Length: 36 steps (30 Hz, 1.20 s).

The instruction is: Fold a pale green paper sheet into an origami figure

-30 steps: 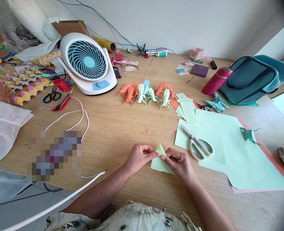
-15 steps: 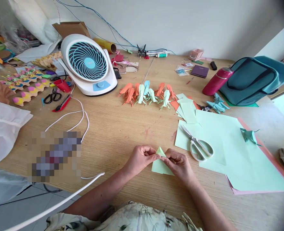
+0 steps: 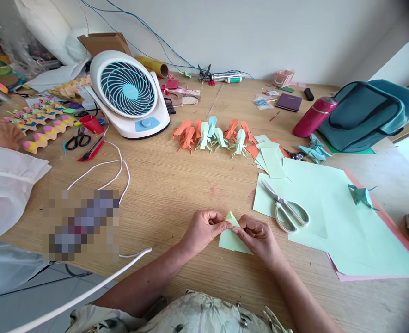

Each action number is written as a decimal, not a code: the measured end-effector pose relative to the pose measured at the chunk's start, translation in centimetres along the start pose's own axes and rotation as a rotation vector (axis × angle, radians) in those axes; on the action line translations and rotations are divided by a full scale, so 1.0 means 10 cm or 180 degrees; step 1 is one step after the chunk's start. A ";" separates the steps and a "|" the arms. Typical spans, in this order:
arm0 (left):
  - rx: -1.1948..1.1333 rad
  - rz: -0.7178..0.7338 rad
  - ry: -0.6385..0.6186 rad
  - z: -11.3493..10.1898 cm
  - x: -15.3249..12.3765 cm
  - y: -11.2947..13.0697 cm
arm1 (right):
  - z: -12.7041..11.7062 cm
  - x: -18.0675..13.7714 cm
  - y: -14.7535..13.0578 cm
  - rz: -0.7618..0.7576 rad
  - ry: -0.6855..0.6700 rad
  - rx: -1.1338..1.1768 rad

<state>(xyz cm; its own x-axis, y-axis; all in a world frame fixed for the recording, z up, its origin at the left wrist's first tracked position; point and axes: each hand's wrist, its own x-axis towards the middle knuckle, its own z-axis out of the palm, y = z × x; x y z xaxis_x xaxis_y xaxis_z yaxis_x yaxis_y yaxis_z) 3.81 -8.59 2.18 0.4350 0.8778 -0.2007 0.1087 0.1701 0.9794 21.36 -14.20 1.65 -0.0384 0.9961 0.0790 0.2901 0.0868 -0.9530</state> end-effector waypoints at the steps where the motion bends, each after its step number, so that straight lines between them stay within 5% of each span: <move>1: -0.0042 -0.0025 0.0004 0.01 0.00 0.01 | 0.00 0.00 0.00 0.0004 0.0011 -0.0012; 36: -0.0149 0.0130 -0.0129 0.00 -0.02 0.04 | 0.01 0.01 -0.01 -0.0098 -0.0021 0.0043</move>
<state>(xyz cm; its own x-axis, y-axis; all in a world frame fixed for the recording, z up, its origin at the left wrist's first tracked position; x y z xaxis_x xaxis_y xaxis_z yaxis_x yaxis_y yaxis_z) 3.75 -8.65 2.56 0.4741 0.8658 -0.1603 0.0486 0.1561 0.9865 21.19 -14.11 1.75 -0.0535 0.9929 0.1066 0.2759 0.1172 -0.9540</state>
